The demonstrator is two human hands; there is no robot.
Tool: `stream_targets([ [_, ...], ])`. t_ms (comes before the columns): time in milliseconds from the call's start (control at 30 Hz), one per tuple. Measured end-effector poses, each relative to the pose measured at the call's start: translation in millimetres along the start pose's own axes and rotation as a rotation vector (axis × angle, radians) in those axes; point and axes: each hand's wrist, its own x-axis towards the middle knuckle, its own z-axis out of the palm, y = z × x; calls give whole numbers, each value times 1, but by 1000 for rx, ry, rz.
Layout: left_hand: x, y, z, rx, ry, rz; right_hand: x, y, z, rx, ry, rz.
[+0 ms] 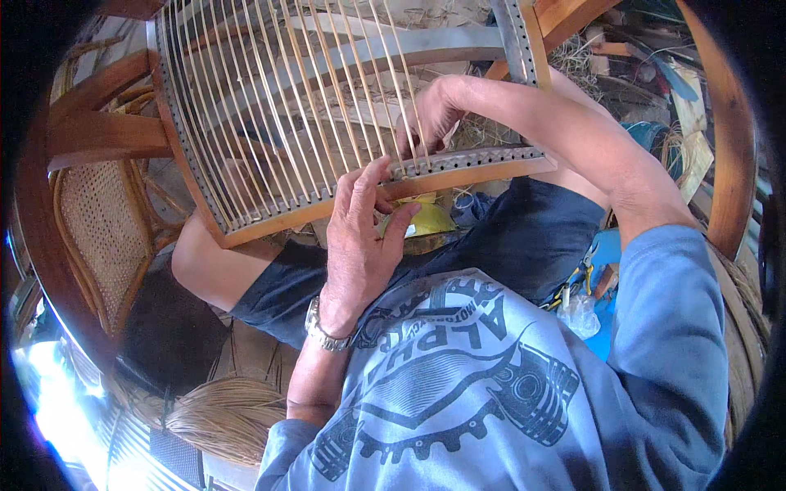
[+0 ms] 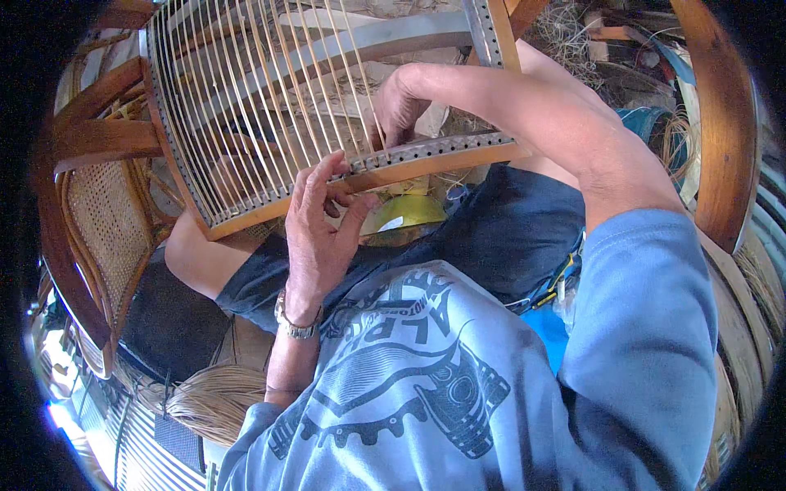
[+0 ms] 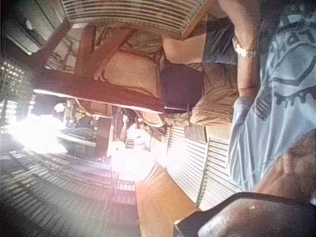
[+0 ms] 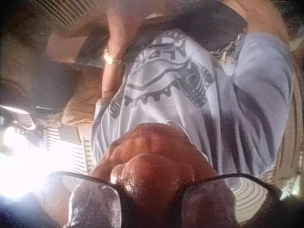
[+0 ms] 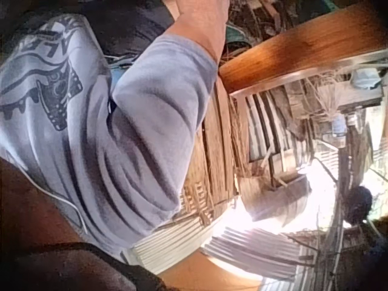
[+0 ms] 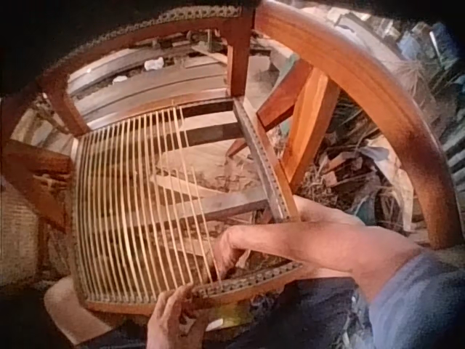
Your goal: The person is weaving a chair seat using rattan or wicker material.
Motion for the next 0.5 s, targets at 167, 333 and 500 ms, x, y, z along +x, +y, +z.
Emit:
stream_targets([
  [167,5,4,-2,96,11,67,-21,-13,-1,63,-43,-162],
  [333,5,0,8,236,34,203,-2,-10,-6,-338,30,-163],
  [500,6,6,14,288,45,226,9,9,-1,-540,76,-171],
])
